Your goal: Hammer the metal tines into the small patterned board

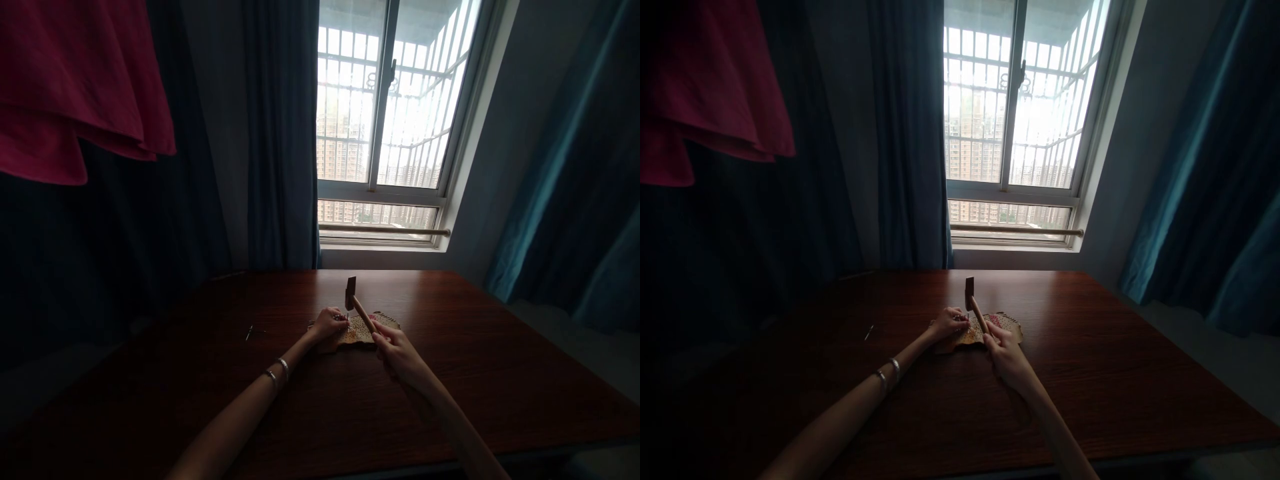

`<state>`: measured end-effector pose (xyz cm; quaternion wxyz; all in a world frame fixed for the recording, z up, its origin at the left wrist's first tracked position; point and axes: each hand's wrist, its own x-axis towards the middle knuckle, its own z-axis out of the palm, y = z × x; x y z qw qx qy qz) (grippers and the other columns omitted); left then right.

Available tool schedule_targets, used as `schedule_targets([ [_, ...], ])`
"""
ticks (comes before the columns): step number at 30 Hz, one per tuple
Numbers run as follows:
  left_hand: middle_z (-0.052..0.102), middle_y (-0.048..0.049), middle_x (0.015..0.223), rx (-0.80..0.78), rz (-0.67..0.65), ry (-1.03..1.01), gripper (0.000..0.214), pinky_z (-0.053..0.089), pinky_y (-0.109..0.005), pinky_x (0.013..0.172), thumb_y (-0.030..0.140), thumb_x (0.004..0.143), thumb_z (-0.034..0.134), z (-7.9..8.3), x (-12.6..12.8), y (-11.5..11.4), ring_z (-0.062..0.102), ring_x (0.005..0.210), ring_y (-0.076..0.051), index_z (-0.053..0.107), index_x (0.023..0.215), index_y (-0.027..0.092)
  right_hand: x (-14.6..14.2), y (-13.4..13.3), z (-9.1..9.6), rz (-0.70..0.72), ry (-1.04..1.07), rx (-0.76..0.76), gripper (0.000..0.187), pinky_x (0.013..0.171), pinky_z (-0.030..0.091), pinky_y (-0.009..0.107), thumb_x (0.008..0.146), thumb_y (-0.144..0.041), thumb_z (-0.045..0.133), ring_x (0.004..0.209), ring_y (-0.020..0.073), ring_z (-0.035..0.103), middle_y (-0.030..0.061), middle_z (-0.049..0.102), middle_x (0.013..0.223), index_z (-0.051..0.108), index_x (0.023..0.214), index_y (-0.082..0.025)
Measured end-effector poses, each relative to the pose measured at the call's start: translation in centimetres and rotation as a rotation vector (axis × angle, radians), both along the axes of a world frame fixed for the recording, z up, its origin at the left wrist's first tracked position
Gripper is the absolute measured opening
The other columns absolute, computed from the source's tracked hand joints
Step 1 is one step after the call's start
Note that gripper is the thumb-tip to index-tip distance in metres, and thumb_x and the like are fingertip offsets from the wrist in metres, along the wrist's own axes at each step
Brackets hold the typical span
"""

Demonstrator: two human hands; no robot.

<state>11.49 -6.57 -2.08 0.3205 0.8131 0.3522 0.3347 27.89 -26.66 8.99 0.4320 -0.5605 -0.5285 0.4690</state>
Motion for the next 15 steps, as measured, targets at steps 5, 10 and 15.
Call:
schedule_targets([
  [5,0.065,-0.0040,0.076,-0.018,0.026,-0.002,0.030,0.043,-0.024,0.062,0.044,0.066,0.068,0.1,0.1,-0.2,0.059,0.068,-0.016,0.072,0.068,0.014,0.0,-0.1,0.4,-0.014,0.027,0.094,0.059,0.028,0.027,0.016,0.082,-0.043,0.048,0.030,0.0049,0.033,-0.0085,0.040,0.050,0.044,0.134,-0.016],
  [10,0.066,-0.0047,0.078,-0.025,0.002,-0.006,0.029,0.044,-0.025,0.063,0.043,0.066,0.067,0.3,0.1,-0.3,0.059,0.069,-0.016,0.072,0.069,0.015,0.0,0.0,-0.7,0.017,0.046,0.011,0.066,0.029,0.027,0.015,0.078,-0.046,0.052,0.031,0.0052,0.034,-0.0086,0.041,0.048,0.042,0.135,-0.014],
  [15,0.066,-0.0045,0.076,-0.011,-0.001,-0.010,0.028,0.042,-0.024,0.061,0.043,0.066,0.068,0.3,0.1,-0.3,0.059,0.068,-0.016,0.072,0.068,0.015,-0.1,-0.4,-0.1,-0.021,0.064,0.094,0.062,0.028,0.026,0.016,0.080,-0.045,0.051,0.030,0.0045,0.031,-0.0084,0.040,0.050,0.044,0.134,-0.016],
])
